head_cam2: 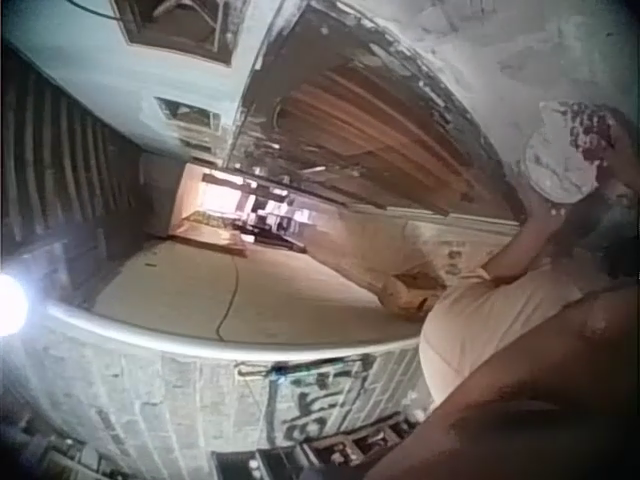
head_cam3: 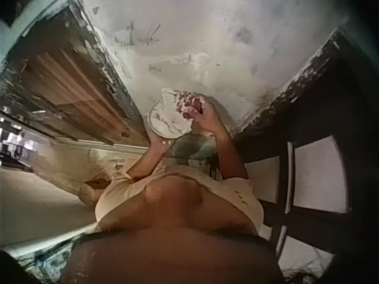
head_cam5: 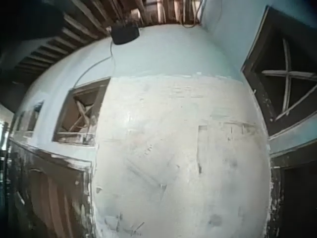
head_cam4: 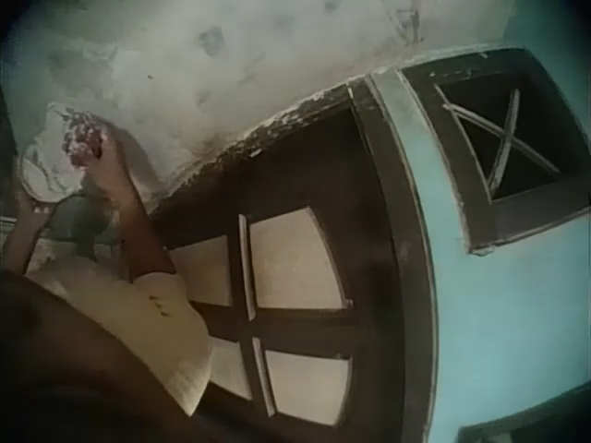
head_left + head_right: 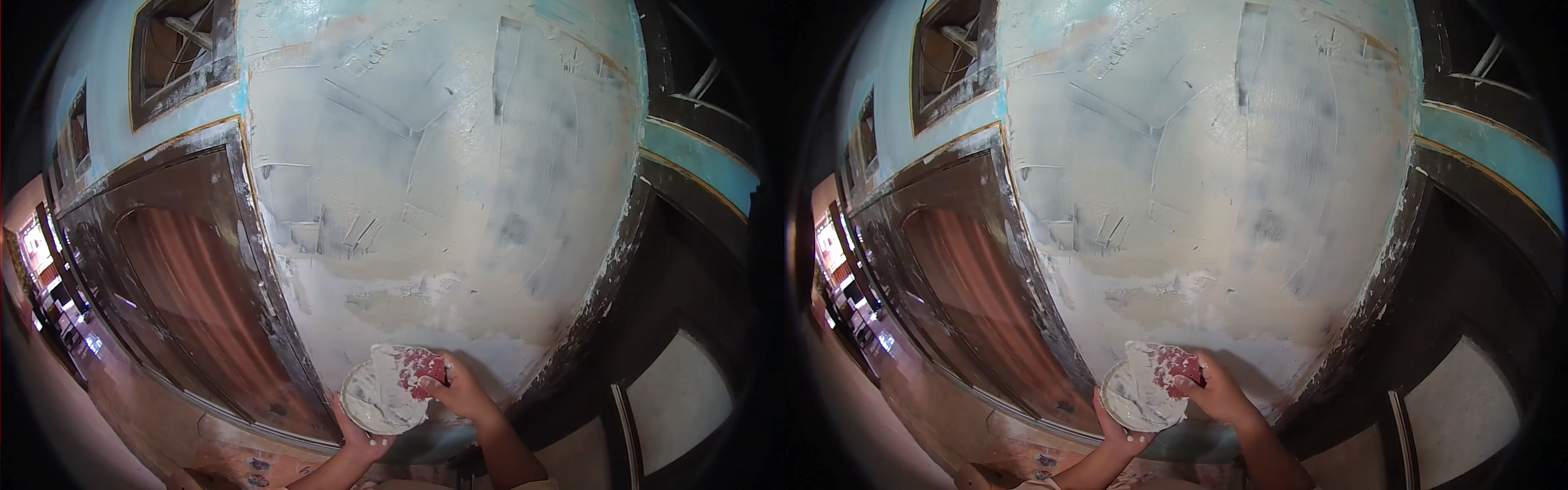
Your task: Applying plaster or filler compound to an interior wall using a hand spatula and a tub of material.
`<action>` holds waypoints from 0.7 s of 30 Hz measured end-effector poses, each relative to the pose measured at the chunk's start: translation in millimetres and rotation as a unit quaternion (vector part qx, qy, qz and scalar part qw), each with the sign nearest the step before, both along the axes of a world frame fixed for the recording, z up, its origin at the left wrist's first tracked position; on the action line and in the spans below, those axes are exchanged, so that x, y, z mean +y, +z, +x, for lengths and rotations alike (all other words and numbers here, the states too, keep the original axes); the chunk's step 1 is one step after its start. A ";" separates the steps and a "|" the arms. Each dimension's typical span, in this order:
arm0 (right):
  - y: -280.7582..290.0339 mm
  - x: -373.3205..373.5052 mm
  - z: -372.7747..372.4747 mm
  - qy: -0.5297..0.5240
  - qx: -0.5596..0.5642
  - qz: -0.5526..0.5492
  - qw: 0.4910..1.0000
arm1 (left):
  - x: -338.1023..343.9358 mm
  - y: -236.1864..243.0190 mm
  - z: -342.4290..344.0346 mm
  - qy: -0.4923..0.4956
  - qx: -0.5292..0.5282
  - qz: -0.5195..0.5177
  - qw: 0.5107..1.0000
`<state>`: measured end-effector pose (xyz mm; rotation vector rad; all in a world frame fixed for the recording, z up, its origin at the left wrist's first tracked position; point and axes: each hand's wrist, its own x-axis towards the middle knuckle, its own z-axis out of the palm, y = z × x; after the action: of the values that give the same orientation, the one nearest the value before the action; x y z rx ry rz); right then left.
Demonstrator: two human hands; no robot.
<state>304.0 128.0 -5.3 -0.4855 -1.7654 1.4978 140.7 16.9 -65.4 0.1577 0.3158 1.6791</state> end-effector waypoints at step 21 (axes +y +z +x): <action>93.7 23.9 -89.4 -0.268 0.152 0.168 0.936 | -11.8 6.3 -87.4 -0.033 -0.030 0.018 0.999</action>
<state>214.6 152.0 88.4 -0.4796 -1.4482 0.8189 53.3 5.0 -59.1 0.1430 0.2339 1.6220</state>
